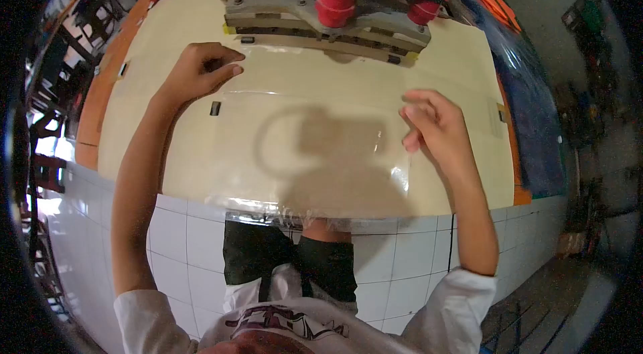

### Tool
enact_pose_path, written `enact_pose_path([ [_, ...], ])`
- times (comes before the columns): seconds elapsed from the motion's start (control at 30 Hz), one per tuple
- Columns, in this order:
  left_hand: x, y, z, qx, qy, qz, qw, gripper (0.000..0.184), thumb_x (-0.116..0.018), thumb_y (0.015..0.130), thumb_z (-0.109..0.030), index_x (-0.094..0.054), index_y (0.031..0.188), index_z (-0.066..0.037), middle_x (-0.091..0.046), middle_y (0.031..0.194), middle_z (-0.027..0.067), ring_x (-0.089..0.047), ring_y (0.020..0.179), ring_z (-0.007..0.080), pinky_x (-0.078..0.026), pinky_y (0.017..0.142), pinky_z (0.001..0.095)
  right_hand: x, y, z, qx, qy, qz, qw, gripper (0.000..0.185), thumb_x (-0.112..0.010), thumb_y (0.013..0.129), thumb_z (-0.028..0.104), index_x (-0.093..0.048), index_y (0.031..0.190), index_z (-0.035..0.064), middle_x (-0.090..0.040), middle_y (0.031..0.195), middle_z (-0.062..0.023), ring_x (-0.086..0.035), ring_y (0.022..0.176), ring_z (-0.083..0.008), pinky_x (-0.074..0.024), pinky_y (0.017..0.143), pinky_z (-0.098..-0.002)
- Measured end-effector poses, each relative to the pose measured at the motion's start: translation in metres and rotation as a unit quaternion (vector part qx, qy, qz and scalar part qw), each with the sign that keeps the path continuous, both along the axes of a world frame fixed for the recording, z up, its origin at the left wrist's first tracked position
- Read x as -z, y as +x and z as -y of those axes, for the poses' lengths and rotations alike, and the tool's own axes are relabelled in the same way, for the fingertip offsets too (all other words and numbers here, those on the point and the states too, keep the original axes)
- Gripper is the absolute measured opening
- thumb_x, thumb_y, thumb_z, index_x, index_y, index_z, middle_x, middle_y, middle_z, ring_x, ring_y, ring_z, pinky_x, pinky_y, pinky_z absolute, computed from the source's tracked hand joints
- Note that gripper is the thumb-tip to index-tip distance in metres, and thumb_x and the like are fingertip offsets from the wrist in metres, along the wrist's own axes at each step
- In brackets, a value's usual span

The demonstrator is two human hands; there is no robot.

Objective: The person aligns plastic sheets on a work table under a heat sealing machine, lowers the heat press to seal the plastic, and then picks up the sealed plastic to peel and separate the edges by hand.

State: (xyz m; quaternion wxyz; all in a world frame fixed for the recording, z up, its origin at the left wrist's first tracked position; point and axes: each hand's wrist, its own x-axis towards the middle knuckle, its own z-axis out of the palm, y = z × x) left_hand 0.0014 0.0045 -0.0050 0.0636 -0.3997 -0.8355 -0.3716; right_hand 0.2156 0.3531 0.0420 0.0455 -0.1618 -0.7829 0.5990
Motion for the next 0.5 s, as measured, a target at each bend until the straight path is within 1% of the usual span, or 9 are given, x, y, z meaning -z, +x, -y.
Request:
enact_pose_path([
  [0.03,-0.001,0.0,0.0,-0.01,-0.01,0.008,1.0,0.025,-0.075,0.077,-0.022,-0.073,0.093,-0.003,-0.057,0.059,0.0097,-0.047,0.049,0.0175,-0.04,0.05,0.0312,-0.002,-0.013,-0.003,0.003,-0.002,-0.002,1.0,0.029,-0.06,0.093,0.01,-0.057,0.119,-0.0032,-0.065,0.09,-0.0119,-0.059,0.055,-0.0114,-0.0461,0.048,-0.0246],
  [0.1,-0.004,0.0,0.0,-0.01,-0.02,0.023,0.999,0.024,-0.075,0.077,-0.02,-0.073,0.094,-0.003,-0.058,0.06,0.0091,-0.046,0.049,0.016,-0.039,0.05,0.0299,-0.004,-0.034,-0.002,-0.025,0.037,0.021,0.999,0.022,-0.06,0.091,0.007,-0.061,0.111,-0.0036,-0.064,0.085,-0.0086,-0.057,0.053,-0.0098,-0.0451,0.046,-0.0239],
  [0.17,-0.01,0.001,-0.001,-0.005,-0.064,0.044,0.997,0.026,-0.073,0.083,-0.019,-0.071,0.098,0.002,-0.063,0.072,0.0093,-0.052,0.057,0.0111,-0.042,0.054,0.0273,0.006,-0.044,-0.002,-0.013,0.051,0.006,0.999,0.021,-0.06,0.091,0.007,-0.063,0.108,-0.0036,-0.064,0.083,-0.0071,-0.056,0.052,-0.0088,-0.0445,0.046,-0.0238],
  [0.2,-0.008,0.001,-0.002,-0.005,-0.046,0.046,0.998,0.026,-0.073,0.082,-0.017,-0.07,0.098,0.003,-0.06,0.07,0.0078,-0.049,0.056,0.0106,-0.039,0.052,0.0273,0.011,-0.049,-0.002,-0.003,0.065,-0.009,0.998,0.019,-0.06,0.09,0.006,-0.064,0.106,-0.0036,-0.063,0.08,-0.0056,-0.055,0.052,-0.0079,-0.044,0.045,-0.0237],
  [0.23,-0.008,0.0,-0.002,-0.003,-0.049,0.045,0.998,0.026,-0.073,0.082,-0.017,-0.07,0.098,0.003,-0.06,0.07,0.0078,-0.049,0.056,0.0106,-0.039,0.052,0.0273,0.015,-0.051,-0.003,0.0,0.062,-0.009,0.998,0.019,-0.06,0.09,0.006,-0.064,0.106,-0.0036,-0.063,0.08,-0.0056,-0.055,0.052,-0.0079,-0.044,0.045,-0.0237],
  [0.3,-0.01,0.002,-0.004,0.001,-0.043,0.049,0.998,0.025,-0.073,0.081,-0.015,-0.07,0.098,0.003,-0.058,0.068,0.0074,-0.046,0.055,0.0103,-0.037,0.051,0.0273,0.019,-0.048,-0.003,0.024,0.113,0.001,0.993,0.019,-0.061,0.089,0.007,-0.066,0.105,-0.0025,-0.063,0.076,-0.0036,-0.054,0.051,-0.0066,-0.0437,0.044,-0.0232],
  [0.33,-0.012,0.004,-0.005,-0.011,-0.045,0.07,0.997,0.025,-0.073,0.08,-0.015,-0.07,0.097,0.003,-0.056,0.067,0.0072,-0.044,0.055,0.0103,-0.035,0.051,0.0277,0.02,-0.046,-0.003,0.027,0.109,0.002,0.994,0.019,-0.061,0.089,0.007,-0.066,0.105,-0.0025,-0.063,0.076,-0.0036,-0.054,0.051,-0.0066,-0.0437,0.044,-0.0232],
  [0.43,-0.011,0.002,-0.007,-0.014,-0.043,0.071,0.996,0.025,-0.073,0.08,-0.015,-0.07,0.097,0.003,-0.056,0.067,0.0072,-0.045,0.056,0.0106,-0.035,0.052,0.0276,0.022,-0.043,-0.009,0.042,0.138,-0.01,0.99,0.02,-0.061,0.089,0.007,-0.067,0.106,-0.002,-0.063,0.072,-0.003,-0.053,0.053,-0.0062,-0.0441,0.048,-0.0235],
  [0.5,-0.01,0.002,-0.008,-0.012,-0.053,0.066,0.996,0.026,-0.074,0.079,-0.016,-0.07,0.097,0.002,-0.055,0.067,0.0071,-0.045,0.057,0.0112,-0.036,0.053,0.0278,0.027,-0.042,-0.014,0.001,0.24,-0.064,0.969,0.022,-0.061,0.089,0.008,-0.068,0.107,-0.0017,-0.064,0.072,-0.0059,-0.054,0.057,-0.0078,-0.045,0.053,-0.0251],
])
